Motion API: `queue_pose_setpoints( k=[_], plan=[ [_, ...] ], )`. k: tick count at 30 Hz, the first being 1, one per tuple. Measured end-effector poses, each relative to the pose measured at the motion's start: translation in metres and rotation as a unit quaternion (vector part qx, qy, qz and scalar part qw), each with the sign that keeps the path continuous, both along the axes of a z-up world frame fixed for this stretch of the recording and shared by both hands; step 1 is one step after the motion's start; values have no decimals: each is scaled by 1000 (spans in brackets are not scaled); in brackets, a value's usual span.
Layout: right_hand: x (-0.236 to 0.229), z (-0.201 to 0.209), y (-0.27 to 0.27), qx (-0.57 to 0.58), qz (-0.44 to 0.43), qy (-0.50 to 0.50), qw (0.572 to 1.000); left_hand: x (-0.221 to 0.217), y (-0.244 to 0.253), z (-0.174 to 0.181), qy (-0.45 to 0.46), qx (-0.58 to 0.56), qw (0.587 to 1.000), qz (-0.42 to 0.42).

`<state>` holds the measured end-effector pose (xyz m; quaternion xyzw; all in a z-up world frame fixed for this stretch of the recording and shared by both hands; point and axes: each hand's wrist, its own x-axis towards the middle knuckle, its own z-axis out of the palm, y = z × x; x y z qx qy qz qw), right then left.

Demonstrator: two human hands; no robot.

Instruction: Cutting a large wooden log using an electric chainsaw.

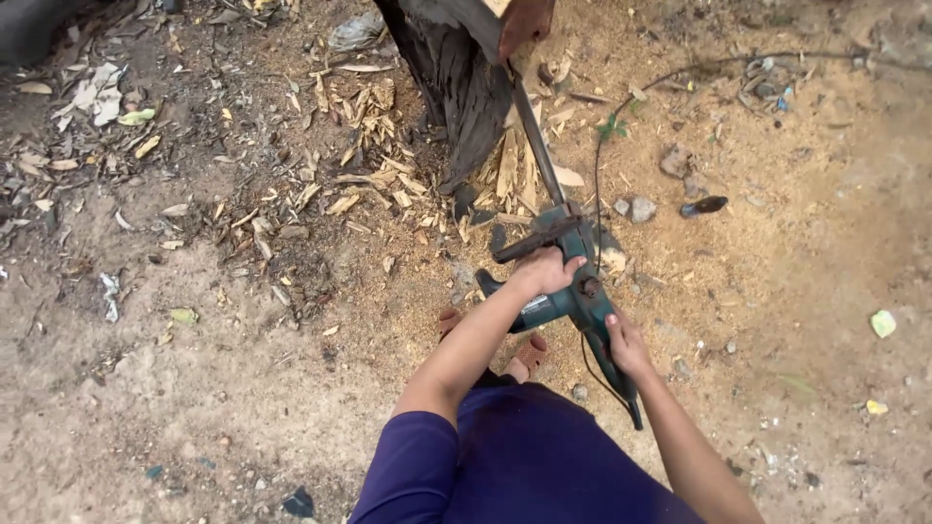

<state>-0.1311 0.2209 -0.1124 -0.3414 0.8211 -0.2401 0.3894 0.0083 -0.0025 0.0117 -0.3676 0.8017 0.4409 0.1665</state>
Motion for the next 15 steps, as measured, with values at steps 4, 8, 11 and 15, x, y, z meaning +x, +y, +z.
queue_pose_setpoints(
  k=[4, 8, 11, 15],
  plan=[
    [-5, 1, 1, -14, -9, -23, 1000, -7, 0, -9, -15, -19, 1000, -4],
    [5, 13, 2, 4, -13, -27, 1000, -2, 4, -3, -14, -16, 1000, -6],
    [8, 16, -1, 12, -17, -30, 999, -5, -1, -14, -14, -17, 1000, -9],
    [-2, -24, 8, 0, -21, -47, 999, -7, -2, -31, -12, -16, 1000, -9]
  ],
)
